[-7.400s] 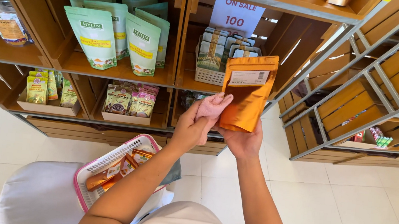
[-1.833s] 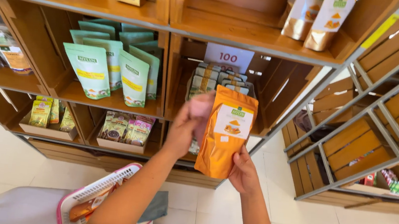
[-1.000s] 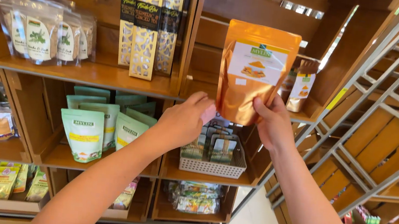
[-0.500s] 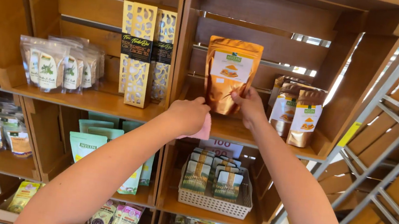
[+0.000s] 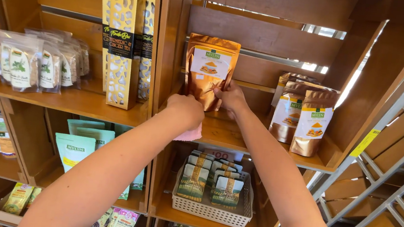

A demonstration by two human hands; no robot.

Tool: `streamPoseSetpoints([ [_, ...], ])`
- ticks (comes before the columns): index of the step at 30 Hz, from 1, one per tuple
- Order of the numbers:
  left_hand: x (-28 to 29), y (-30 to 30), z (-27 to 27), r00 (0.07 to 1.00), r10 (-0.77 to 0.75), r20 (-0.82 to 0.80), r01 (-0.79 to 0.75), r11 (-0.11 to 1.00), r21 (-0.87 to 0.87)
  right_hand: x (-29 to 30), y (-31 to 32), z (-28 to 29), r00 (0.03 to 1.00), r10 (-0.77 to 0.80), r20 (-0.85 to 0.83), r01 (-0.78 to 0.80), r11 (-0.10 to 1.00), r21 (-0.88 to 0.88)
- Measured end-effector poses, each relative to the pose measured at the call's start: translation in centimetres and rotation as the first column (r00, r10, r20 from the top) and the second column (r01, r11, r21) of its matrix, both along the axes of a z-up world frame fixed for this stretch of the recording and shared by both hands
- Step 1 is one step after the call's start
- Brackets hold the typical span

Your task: Clean and organize products on wooden display shelves using a cloth.

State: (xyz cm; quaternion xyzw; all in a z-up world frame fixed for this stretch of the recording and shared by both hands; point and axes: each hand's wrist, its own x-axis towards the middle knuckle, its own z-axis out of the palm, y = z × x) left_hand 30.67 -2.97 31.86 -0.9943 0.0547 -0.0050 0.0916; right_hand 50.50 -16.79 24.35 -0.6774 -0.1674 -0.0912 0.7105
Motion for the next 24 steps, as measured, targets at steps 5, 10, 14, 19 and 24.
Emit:
streamPoseSetpoints([
  [5,1.3,-0.2,-0.1,1.0,0.027,-0.014,-0.027,1.0,-0.008,0.2,1.0,0.5,0.997,-0.071,0.021,0.073,0.99,-0.12],
  [10,0.3,-0.1,0.8,1.0,0.001,-0.031,-0.001,1.0,0.002,2.6,1.1,0.0,0.976,-0.212,0.046,0.216,0.944,-0.249],
  [14,-0.8,0.3,1.6,1.0,0.002,0.014,-0.001,0.996,-0.095,4.7,0.1,-1.1,0.959,-0.282,0.04,0.278,0.897,-0.343],
  [19,-2.1,1.1,1.9,0.996,-0.051,0.075,0.063,0.983,-0.171,-3.4,-0.3,2.0,0.951,-0.28,0.131,0.307,0.808,-0.503],
  [24,-4.6,2.0,1.5,0.971,-0.165,0.174,0.196,0.964,-0.182,-6.1,0.1,1.7,0.89,-0.15,0.431,0.389,0.743,-0.545],
])
